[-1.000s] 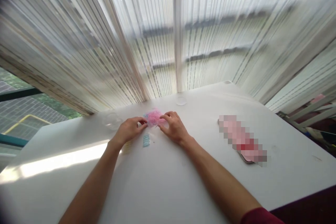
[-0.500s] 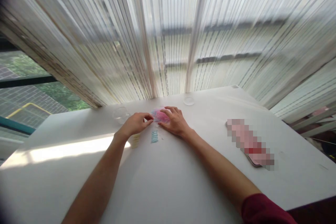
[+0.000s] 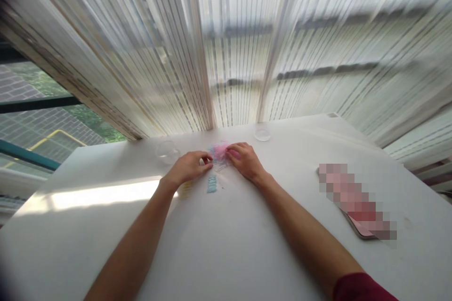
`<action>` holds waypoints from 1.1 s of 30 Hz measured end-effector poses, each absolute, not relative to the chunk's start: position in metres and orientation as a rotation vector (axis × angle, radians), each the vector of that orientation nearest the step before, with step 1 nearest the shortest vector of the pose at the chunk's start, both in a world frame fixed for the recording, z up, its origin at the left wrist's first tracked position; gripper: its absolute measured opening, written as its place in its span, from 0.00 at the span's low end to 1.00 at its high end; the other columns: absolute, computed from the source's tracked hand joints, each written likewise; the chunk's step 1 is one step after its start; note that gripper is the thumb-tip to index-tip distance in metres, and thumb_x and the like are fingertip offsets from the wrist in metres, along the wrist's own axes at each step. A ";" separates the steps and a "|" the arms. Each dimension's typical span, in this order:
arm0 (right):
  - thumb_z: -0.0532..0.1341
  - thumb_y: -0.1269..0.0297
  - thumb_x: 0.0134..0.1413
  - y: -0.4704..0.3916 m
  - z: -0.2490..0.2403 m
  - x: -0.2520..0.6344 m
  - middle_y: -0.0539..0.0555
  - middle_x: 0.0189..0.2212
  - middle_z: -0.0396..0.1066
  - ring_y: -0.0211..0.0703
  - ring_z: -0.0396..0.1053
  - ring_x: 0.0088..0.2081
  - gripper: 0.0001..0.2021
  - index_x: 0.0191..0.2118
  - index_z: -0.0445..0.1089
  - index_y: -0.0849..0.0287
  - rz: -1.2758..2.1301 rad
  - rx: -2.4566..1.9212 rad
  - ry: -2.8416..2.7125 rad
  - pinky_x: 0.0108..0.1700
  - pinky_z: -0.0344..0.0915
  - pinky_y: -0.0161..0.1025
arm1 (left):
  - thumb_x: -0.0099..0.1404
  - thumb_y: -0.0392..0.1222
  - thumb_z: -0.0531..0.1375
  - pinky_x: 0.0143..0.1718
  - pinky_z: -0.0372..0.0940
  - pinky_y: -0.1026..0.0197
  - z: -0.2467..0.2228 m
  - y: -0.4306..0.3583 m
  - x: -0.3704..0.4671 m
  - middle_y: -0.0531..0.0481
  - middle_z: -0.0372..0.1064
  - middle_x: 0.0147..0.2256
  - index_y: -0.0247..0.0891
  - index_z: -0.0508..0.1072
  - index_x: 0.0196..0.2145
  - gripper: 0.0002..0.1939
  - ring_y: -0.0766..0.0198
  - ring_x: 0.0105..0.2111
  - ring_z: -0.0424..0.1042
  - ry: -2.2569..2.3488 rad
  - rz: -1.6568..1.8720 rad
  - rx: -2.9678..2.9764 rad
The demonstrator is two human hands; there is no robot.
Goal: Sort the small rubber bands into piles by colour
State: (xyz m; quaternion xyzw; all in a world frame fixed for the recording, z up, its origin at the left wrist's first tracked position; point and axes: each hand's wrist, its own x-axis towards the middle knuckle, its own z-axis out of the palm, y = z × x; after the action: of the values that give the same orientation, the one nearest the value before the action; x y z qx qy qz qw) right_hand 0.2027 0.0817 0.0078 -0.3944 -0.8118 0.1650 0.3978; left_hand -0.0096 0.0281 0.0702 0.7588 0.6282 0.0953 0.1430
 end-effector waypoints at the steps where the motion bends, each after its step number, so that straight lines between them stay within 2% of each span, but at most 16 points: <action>1: 0.62 0.60 0.61 0.081 0.008 0.203 0.55 0.41 0.77 0.48 0.72 0.45 0.07 0.41 0.77 0.53 0.433 -1.002 -2.038 0.52 0.67 0.48 | 0.63 0.45 0.62 0.39 0.67 0.60 0.070 0.028 -0.008 0.51 0.79 0.39 0.44 0.78 0.40 0.08 0.56 0.41 0.76 1.819 0.271 2.193; 6: 0.62 0.62 0.60 0.078 0.012 0.204 0.55 0.40 0.77 0.48 0.72 0.44 0.07 0.40 0.77 0.54 0.453 -1.003 -2.025 0.51 0.67 0.47 | 0.64 0.45 0.62 0.37 0.66 0.61 0.069 0.025 0.005 0.52 0.78 0.39 0.43 0.77 0.36 0.06 0.59 0.38 0.75 1.794 0.310 2.249; 11: 0.63 0.61 0.59 0.077 0.013 0.205 0.55 0.41 0.77 0.48 0.72 0.45 0.06 0.40 0.77 0.53 0.451 -1.009 -2.035 0.52 0.66 0.48 | 0.64 0.46 0.62 0.37 0.66 0.61 0.064 0.026 0.012 0.53 0.78 0.41 0.44 0.77 0.40 0.08 0.58 0.41 0.75 1.828 0.295 2.223; 16: 0.64 0.60 0.59 0.078 0.011 0.206 0.55 0.41 0.77 0.50 0.71 0.45 0.06 0.40 0.77 0.53 0.455 -0.978 -2.032 0.52 0.66 0.50 | 0.66 0.41 0.59 0.41 0.66 0.60 0.064 0.030 -0.003 0.52 0.77 0.42 0.43 0.76 0.43 0.09 0.58 0.42 0.74 1.906 0.321 2.209; 21: 0.64 0.66 0.57 0.078 0.007 0.206 0.56 0.41 0.76 0.50 0.70 0.45 0.05 0.39 0.77 0.54 0.430 -0.952 -2.013 0.52 0.66 0.51 | 0.66 0.42 0.58 0.44 0.66 0.59 0.067 0.031 -0.016 0.50 0.76 0.42 0.42 0.75 0.44 0.10 0.59 0.41 0.74 1.886 0.342 2.196; 26: 0.64 0.70 0.53 0.076 0.008 0.205 0.55 0.42 0.75 0.51 0.69 0.46 0.08 0.40 0.76 0.53 0.425 -0.930 -2.016 0.52 0.65 0.52 | 0.65 0.43 0.60 0.45 0.66 0.59 0.065 0.032 -0.014 0.50 0.75 0.42 0.42 0.76 0.43 0.10 0.58 0.43 0.73 1.887 0.309 2.194; 33: 0.64 0.70 0.52 0.072 0.011 0.204 0.56 0.43 0.74 0.52 0.68 0.48 0.10 0.41 0.76 0.54 0.400 -0.899 -2.004 0.54 0.64 0.54 | 0.67 0.43 0.58 0.41 0.66 0.61 0.063 0.032 -0.008 0.49 0.74 0.43 0.42 0.77 0.41 0.09 0.59 0.42 0.73 1.934 0.245 2.205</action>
State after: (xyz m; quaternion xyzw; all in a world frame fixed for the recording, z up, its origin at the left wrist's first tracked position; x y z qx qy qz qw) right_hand 0.2043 0.0722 0.0108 -0.3619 -0.8066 0.1610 0.4388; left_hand -0.0083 0.0316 0.0630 0.7454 0.6540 0.0828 0.0992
